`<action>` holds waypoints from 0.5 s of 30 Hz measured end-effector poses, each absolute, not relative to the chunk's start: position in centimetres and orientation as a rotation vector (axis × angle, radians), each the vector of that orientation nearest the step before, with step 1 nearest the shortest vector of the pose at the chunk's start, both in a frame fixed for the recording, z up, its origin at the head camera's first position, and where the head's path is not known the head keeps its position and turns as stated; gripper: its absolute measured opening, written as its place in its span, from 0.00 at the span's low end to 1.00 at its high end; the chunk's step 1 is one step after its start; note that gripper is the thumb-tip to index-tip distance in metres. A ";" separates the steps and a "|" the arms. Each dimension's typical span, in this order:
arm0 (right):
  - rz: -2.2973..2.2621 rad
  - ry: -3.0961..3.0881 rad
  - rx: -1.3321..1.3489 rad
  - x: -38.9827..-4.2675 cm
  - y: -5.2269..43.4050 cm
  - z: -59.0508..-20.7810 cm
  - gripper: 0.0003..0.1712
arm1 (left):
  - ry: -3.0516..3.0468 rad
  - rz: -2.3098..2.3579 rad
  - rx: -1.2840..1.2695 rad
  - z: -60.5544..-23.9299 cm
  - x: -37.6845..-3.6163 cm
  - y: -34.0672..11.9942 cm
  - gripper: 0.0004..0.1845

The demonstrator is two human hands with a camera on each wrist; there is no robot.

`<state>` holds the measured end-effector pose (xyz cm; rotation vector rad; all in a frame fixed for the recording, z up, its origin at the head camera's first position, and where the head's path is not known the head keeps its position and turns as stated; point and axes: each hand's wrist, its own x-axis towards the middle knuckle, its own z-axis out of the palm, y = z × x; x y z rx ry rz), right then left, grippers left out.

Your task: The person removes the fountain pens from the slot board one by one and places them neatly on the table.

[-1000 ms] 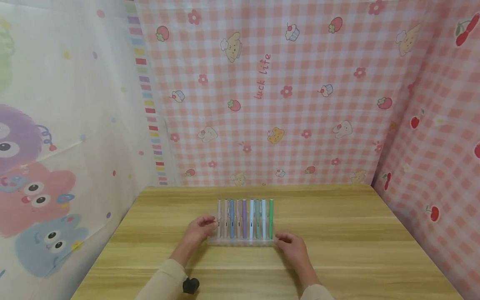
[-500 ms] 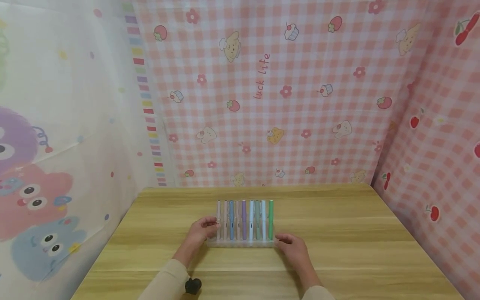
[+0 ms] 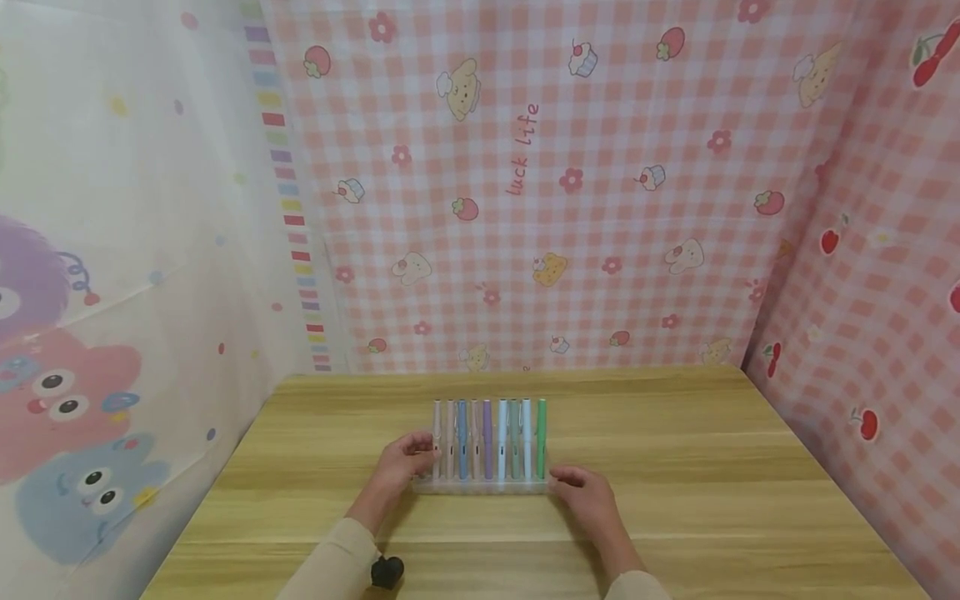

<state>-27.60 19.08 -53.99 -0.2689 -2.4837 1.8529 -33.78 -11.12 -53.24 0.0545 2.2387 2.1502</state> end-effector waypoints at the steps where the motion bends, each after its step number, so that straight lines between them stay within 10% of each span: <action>1: 1.849 -2.487 -0.259 -27.6 19.1 -54.0 0.14 | 2.236 2.155 0.060 -53.3 -33.8 -11.1 0.15; 15: 1.833 -2.503 -0.268 -27.3 19.0 -53.4 0.14 | 2.177 2.254 0.059 -52.0 -33.5 -11.0 0.15</action>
